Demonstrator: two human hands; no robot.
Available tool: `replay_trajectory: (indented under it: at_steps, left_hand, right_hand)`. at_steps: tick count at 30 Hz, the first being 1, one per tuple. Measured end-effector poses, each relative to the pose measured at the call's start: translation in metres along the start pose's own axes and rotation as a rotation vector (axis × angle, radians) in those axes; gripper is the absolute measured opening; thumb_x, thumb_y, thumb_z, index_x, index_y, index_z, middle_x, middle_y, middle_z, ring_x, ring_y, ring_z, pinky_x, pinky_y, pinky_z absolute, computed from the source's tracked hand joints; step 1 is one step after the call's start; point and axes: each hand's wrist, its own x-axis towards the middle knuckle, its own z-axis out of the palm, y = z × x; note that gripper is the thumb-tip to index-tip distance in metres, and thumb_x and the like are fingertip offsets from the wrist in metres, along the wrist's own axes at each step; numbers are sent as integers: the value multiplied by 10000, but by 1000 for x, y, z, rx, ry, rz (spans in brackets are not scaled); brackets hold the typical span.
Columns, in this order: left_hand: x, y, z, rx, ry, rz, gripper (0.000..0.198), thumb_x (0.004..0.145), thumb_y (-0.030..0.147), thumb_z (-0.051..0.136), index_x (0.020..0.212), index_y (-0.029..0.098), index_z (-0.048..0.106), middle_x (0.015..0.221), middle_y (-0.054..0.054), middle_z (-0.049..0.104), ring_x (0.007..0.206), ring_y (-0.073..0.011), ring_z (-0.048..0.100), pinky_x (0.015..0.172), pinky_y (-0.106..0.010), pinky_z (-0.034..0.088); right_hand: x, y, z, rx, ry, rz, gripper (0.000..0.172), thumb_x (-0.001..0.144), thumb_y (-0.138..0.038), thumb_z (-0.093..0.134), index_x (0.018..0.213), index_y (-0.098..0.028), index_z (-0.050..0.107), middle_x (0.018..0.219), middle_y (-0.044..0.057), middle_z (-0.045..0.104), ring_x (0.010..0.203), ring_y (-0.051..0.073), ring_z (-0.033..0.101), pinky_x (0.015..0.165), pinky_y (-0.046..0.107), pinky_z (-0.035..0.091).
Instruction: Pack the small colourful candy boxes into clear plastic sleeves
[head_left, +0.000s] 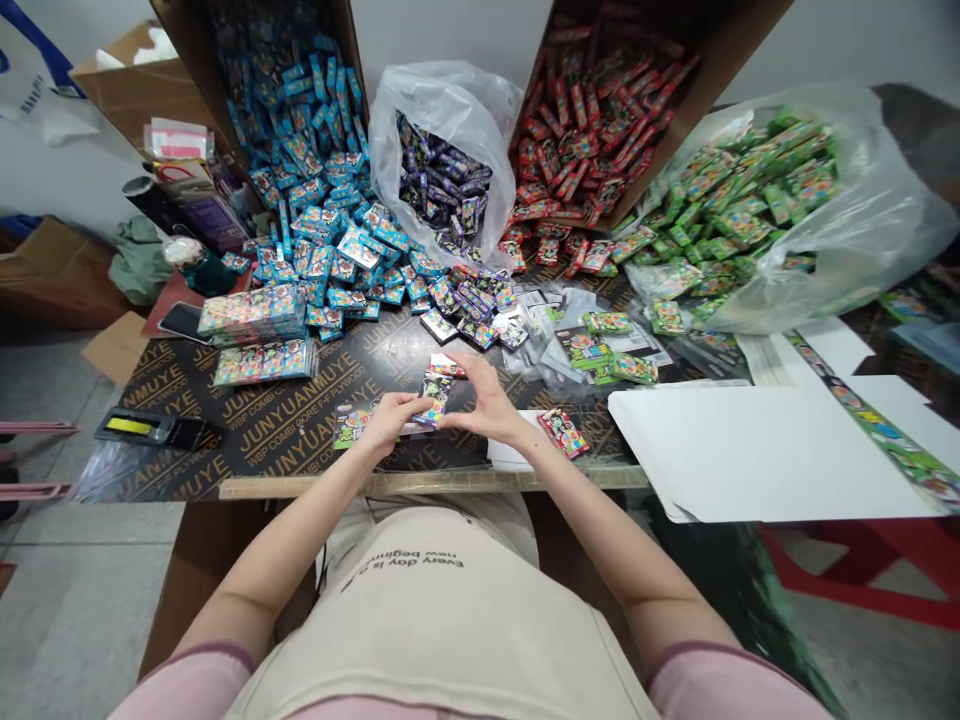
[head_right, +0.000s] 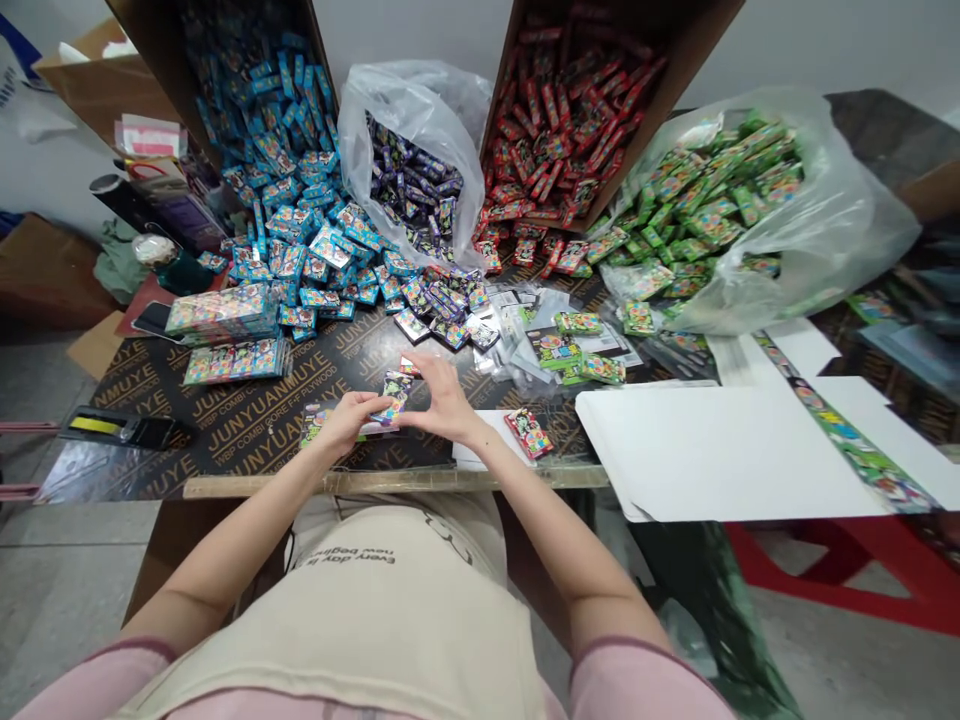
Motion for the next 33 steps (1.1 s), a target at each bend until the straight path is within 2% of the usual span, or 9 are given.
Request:
replay_trajectory:
  at_steps: [4,6,9,11,13,17,20,26,33]
  left_hand:
    - [0,-9,-2,63,-18,68,478,680,573,692,815,115,725,779,-73,710,705,-184,630,714,-311,496]
    - [-1,-13,-14,359,18,241,520,738,584,643,1004,143,712,979,-97,713,901,-238,637,856,-374,483]
    - [0,-21,-38,942,92,474,809,618,552,767,1313,207,539,1296,-130,576,1199,-322,502,1068,-514,314]
    - [0,-28,-50,1224,65,510,1017,530,507,829,1409,209,414,1319,-146,532,1234,-343,462,1103,-563,228]
    - [0,-34,-56,1349,40,511,1074,539,455,828,1452,193,327,1252,-139,554,1189,-329,494,1100,-555,233]
    - [-3,-36,-57,1338,32,582,1123,592,405,792,1500,200,165,1245,-125,552,1180,-313,500,1104,-539,241]
    - [-5,-32,-57,1272,21,605,1142,614,391,775,1510,217,88,1270,-119,546,1197,-309,499,1113,-547,225]
    - [-11,-28,-61,1102,2,568,1142,592,353,803,1507,220,133,1303,-121,538,1197,-315,509,1078,-503,320]
    - [-16,-28,-68,1037,-15,572,1134,600,324,801,1508,231,126,1318,-113,533,1238,-306,493,1093,-502,311]
  right_hand:
    - [-14,-2,6,-64,3,-19,817,687,-344,727,1414,-249,368,1282,107,560,1150,315,515,973,466,381]
    - [-19,3,7,-23,89,44,818,678,-295,698,1415,-244,348,1260,104,553,1129,303,519,958,451,400]
    - [-25,14,8,-12,142,140,904,650,-260,695,1448,-239,272,1294,111,504,1150,307,490,970,462,390]
    - [-29,20,9,-64,82,180,950,632,-249,705,1464,-244,247,1269,107,515,1131,318,487,956,480,378]
    - [-32,23,12,-162,2,184,933,638,-248,707,1464,-250,274,1229,105,531,1107,327,482,921,483,374]
    - [-35,21,17,-308,-119,92,857,692,-253,698,1463,-257,324,1245,126,497,1137,343,443,900,482,366]
    - [-35,23,18,-153,-185,-6,944,704,-335,731,1499,-277,225,1291,121,486,1145,330,453,929,491,384]
    - [-32,35,21,222,-124,-9,1040,674,-443,784,1498,-266,175,1402,138,436,1231,303,483,989,455,420]
    - [-29,23,18,233,-60,-57,953,686,-332,740,1478,-240,218,1332,122,486,1156,263,522,1004,450,418]
